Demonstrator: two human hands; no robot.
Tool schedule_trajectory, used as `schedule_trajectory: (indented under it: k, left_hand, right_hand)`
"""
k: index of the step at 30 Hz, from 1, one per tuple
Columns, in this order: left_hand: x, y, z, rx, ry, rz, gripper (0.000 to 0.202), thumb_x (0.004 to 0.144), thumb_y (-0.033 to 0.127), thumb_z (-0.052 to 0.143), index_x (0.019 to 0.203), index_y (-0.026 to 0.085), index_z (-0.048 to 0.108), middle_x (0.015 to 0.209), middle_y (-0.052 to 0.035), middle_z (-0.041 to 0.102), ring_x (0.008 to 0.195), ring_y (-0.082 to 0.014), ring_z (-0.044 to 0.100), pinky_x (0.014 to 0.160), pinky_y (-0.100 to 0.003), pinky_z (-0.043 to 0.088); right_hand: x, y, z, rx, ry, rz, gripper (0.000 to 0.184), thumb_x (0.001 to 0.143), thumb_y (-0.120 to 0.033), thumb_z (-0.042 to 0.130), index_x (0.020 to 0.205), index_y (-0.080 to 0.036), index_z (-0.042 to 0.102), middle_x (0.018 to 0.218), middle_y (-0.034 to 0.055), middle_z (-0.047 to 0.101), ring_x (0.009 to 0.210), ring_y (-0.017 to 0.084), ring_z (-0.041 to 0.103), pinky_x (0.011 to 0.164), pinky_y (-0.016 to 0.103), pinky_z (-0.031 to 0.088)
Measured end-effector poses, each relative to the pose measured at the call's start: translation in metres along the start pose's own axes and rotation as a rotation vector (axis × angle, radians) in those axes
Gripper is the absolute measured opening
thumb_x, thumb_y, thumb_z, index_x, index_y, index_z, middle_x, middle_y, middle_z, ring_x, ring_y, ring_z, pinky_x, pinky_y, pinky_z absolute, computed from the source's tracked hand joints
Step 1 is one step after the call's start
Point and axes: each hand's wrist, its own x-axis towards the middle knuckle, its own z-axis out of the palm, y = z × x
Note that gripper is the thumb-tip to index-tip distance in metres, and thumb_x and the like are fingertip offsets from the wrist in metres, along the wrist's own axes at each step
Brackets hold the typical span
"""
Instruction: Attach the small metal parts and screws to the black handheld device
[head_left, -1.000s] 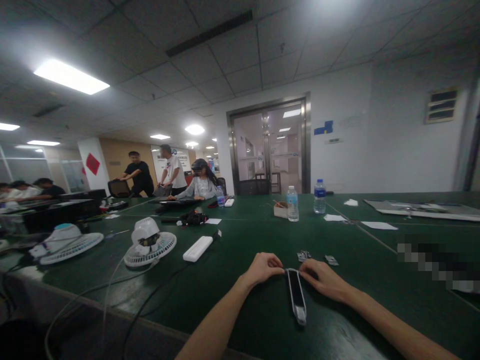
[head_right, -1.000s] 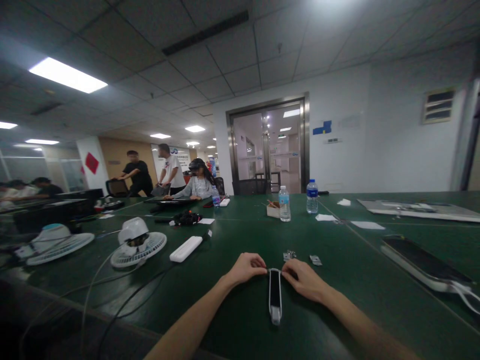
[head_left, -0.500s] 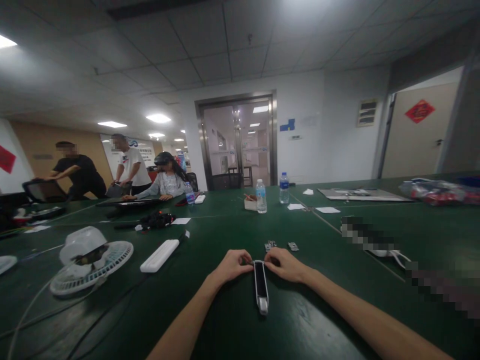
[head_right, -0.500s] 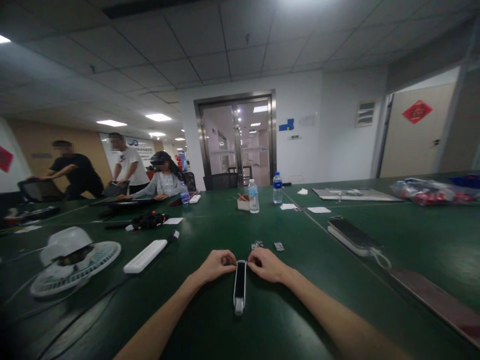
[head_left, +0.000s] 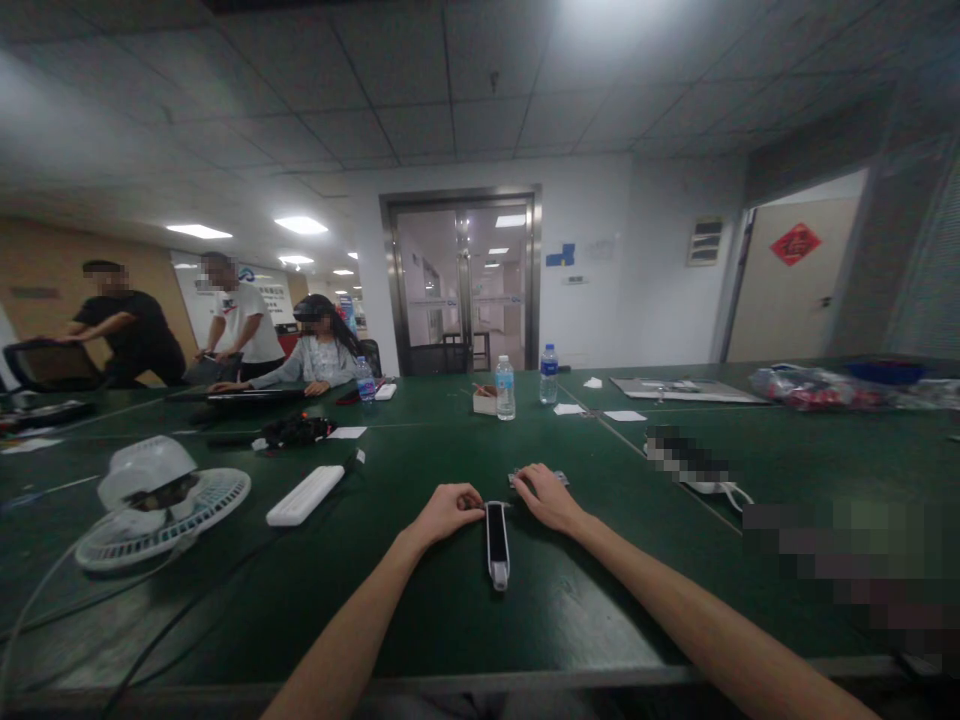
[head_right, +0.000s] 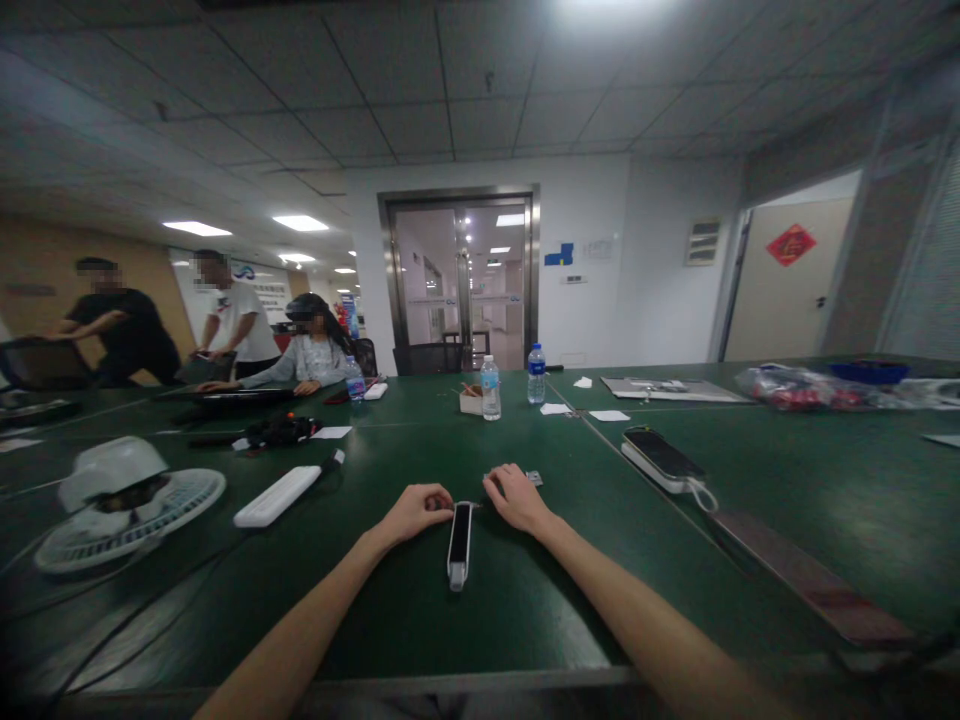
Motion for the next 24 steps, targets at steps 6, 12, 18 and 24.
schedule_trajectory:
  k: [6,12,18,24]
  left_hand:
    - [0.000,0.000,-0.002,-0.010,-0.026,-0.039,0.028,0.073,0.038,0.062,0.089,0.015,0.068,0.082,-0.0010,0.065,0.066,-0.0115,0.051,0.060,-0.021,0.039]
    - [0.000,0.000,-0.006,-0.041,-0.069,-0.043,0.028,0.074,0.038,0.061,0.089,0.016,0.068,0.084,-0.0015,0.065,0.068,-0.0119,0.052,0.063,-0.022,0.040]
    - [0.002,-0.002,-0.007,-0.052,-0.071,-0.043,0.029,0.073,0.040,0.062,0.087,0.015,0.068,0.081,-0.0014,0.065,0.068,-0.0122,0.053,0.062,-0.022,0.041]
    - [0.000,0.001,-0.009,-0.056,-0.079,-0.045,0.030,0.073,0.040,0.062,0.088,0.015,0.068,0.081,-0.0016,0.065,0.070,-0.0125,0.055,0.062,-0.022,0.041]
  right_hand:
    - [0.015,0.018,0.006,-0.148,0.031,0.090,0.029,0.092,-0.032,0.036,0.086,-0.015,0.058,0.089,0.0083,0.060,0.089,0.018,0.050,0.082,0.031,0.039]
    - [0.028,0.032,0.012,-0.178,0.029,0.123,0.027,0.092,-0.030,0.037,0.087,-0.015,0.058,0.090,0.0101,0.060,0.089,0.020,0.050,0.082,0.031,0.039]
    - [0.028,0.036,0.013,-0.143,0.006,0.097,0.026,0.091,-0.029,0.037,0.087,-0.015,0.058,0.090,0.0087,0.059,0.087,0.018,0.050,0.079,0.030,0.039]
    - [0.025,0.032,0.008,-0.089,-0.050,0.051,0.018,0.085,-0.022,0.044,0.090,-0.017,0.060,0.091,0.0066,0.058,0.089,0.017,0.049,0.080,0.029,0.038]
